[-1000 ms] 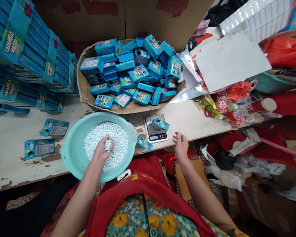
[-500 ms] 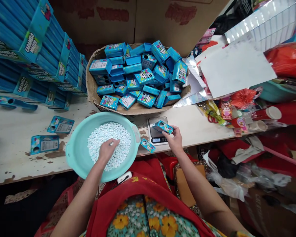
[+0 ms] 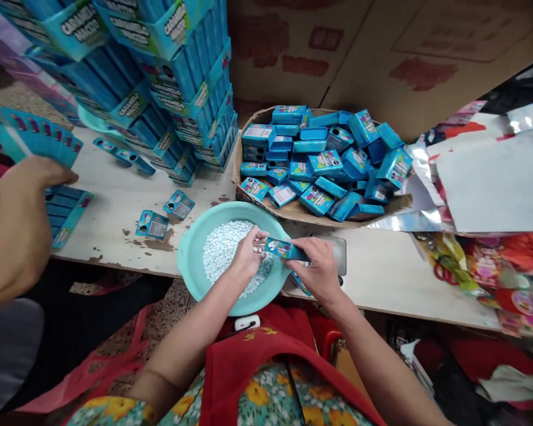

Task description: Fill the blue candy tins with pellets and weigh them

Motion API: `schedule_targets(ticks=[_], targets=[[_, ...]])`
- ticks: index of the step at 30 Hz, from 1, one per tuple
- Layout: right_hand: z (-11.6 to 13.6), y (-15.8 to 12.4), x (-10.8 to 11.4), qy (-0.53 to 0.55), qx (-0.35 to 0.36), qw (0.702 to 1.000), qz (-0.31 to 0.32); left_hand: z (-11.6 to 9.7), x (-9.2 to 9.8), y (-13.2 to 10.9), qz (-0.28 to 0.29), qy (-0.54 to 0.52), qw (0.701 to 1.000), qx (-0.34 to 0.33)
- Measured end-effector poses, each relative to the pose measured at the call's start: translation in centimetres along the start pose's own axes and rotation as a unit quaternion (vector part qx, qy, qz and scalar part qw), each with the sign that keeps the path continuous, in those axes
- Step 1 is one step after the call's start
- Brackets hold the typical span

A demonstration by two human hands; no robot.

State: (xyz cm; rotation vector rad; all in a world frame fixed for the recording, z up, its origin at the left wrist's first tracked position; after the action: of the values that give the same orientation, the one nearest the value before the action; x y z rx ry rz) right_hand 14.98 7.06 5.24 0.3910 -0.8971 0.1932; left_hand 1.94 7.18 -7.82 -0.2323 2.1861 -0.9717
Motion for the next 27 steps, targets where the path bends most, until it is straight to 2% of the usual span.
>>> schedule_targets(ticks=[2,4,6,8,10,13,15,16,17,18,20,22,25,27], targets=[[-0.4,0.2,-0.7,0.035,-0.018,0.999,0.000,-0.1,1.1,0.2,0.013,-0.012,1.000,0.004],[-1.1,0.2,-1.0,0.101,-0.055,0.993,-0.004,-1.2,1.9,-0.5,0.031,0.025,0.999,-0.026],[-2.3,-0.1,-1.6,0.191,-0.110,0.975,-0.011,-3.4,2.4,-2.0,0.037,0.115,0.987,-0.104],[-3.4,-0.6,-2.7,0.276,-0.164,0.947,-0.027,-5.9,2.1,-4.2,0.046,0.251,0.947,-0.196],[-3.8,-0.9,-4.3,0.340,-0.190,0.920,-0.037,-7.5,1.2,-6.4,0.056,0.416,0.868,-0.267],[-2.9,-0.9,-6.7,0.392,-0.182,0.901,-0.033,-7.7,0.2,-8.3,0.042,0.653,0.694,-0.301],[-1.9,-0.6,-7.8,0.402,-0.168,0.899,-0.027,-7.3,0.3,-8.5,0.016,0.754,0.587,-0.296],[-1.5,-0.4,-8.0,0.401,-0.161,0.901,-0.025,-7.3,0.4,-8.6,0.007,0.781,0.548,-0.299],[-1.3,-0.3,-7.9,0.395,-0.155,0.905,-0.026,-7.5,0.4,-8.7,0.000,0.793,0.522,-0.313],[-1.2,-0.2,-7.6,0.385,-0.149,0.910,-0.031,-8.1,0.3,-9.0,-0.008,0.792,0.509,-0.338],[-2.2,-0.7,-6.0,0.351,-0.150,0.922,-0.059,-10.3,0.7,-9.7,-0.043,0.757,0.511,-0.405],[-4.4,-2.3,-3.6,0.297,-0.173,0.932,-0.111,-13.8,2.3,-10.3,-0.126,0.709,0.524,-0.456],[-8.0,-6.7,-0.3,0.184,-0.218,0.945,-0.160,-18.9,6.1,-9.0,-0.279,0.667,0.519,-0.456],[-9.1,-9.3,0.1,0.106,-0.213,0.963,-0.126,-21.2,8.2,-6.5,-0.338,0.665,0.513,-0.426]])
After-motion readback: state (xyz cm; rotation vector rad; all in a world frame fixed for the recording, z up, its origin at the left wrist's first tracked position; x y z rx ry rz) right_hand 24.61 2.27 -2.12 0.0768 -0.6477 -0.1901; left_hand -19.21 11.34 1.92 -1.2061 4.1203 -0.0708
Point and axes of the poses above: each hand's wrist, its own y-axis towards the middle knuckle, its own x-axis out of the back of the hand, z = x × y, the point moved 9 cm from there along y, towards the middle knuckle, and after that the axes turned 3 degrees about z, right-handed, at the moved point
